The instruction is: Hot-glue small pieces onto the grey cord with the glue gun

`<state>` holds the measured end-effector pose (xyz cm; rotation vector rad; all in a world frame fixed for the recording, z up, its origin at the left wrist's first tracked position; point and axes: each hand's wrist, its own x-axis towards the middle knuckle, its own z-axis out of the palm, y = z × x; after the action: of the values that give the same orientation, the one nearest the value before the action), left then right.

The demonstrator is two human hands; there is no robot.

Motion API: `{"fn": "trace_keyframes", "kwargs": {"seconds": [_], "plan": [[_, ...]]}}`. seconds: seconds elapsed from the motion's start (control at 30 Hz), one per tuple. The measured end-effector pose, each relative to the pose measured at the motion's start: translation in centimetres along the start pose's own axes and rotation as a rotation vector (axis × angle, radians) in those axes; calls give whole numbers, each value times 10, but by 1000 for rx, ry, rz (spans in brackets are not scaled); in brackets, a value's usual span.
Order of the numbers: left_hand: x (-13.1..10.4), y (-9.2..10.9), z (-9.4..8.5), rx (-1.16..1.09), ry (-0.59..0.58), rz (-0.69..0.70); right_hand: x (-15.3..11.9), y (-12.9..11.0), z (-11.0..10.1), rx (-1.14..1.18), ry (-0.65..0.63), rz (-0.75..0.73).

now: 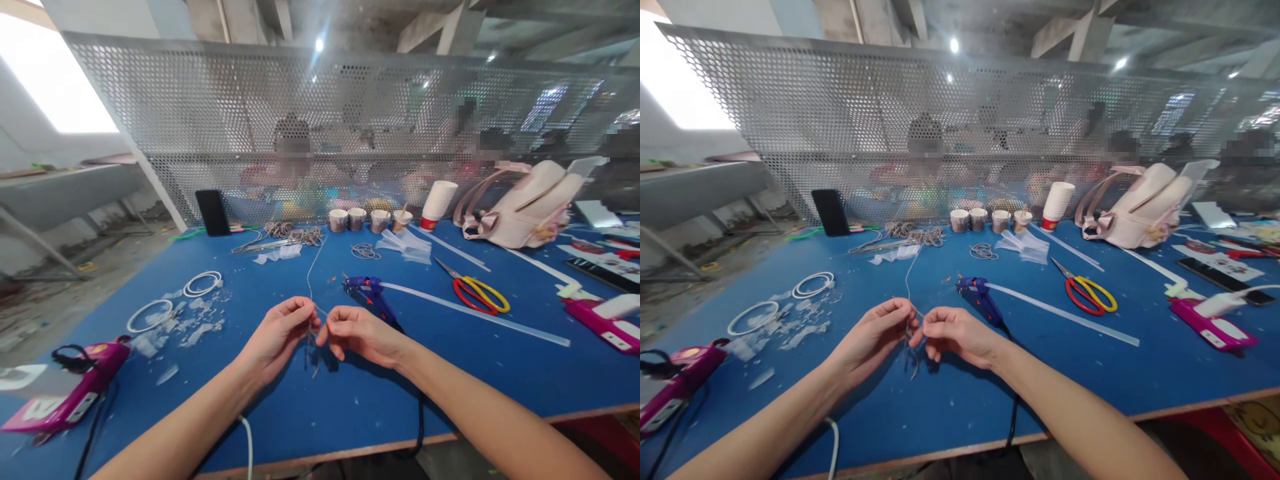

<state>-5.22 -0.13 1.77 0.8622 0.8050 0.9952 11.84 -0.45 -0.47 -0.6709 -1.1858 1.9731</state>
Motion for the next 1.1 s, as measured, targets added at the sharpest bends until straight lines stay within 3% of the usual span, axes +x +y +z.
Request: {"fn": "trace_keyframes", "kwargs": {"seconds": [0.2,0.33,0.47,0.53,0.6,0.67,0.73,0.93,1.0,1.1], "plan": [[9,17,-13,-103,118,101,-2,1,-10,7,-85,134],[20,24,-29,-138,175,113,-2,1,-11,-80,30,90],[21,22,-29,-136,182,97,-5,-1,-7,-594,230,27],[17,21,-24,-120,158,82,-8,-2,-4,-928,362,-143],[10,19,-16,-96,117,52,-11,-3,-2,-1097,461,-330],[3,17,-8,-66,69,15,-11,-4,-1,-1041,493,-397],[-3,13,-2,-25,9,-29,-10,-5,-1,-857,465,-342],[-10,4,5,83,-147,-154,0,-3,-1,-295,142,-218],[-11,3,5,99,-165,-174,0,-2,-2,-261,83,-165],[-11,3,4,68,-167,-208,-1,-4,-2,-304,119,-148]]}}
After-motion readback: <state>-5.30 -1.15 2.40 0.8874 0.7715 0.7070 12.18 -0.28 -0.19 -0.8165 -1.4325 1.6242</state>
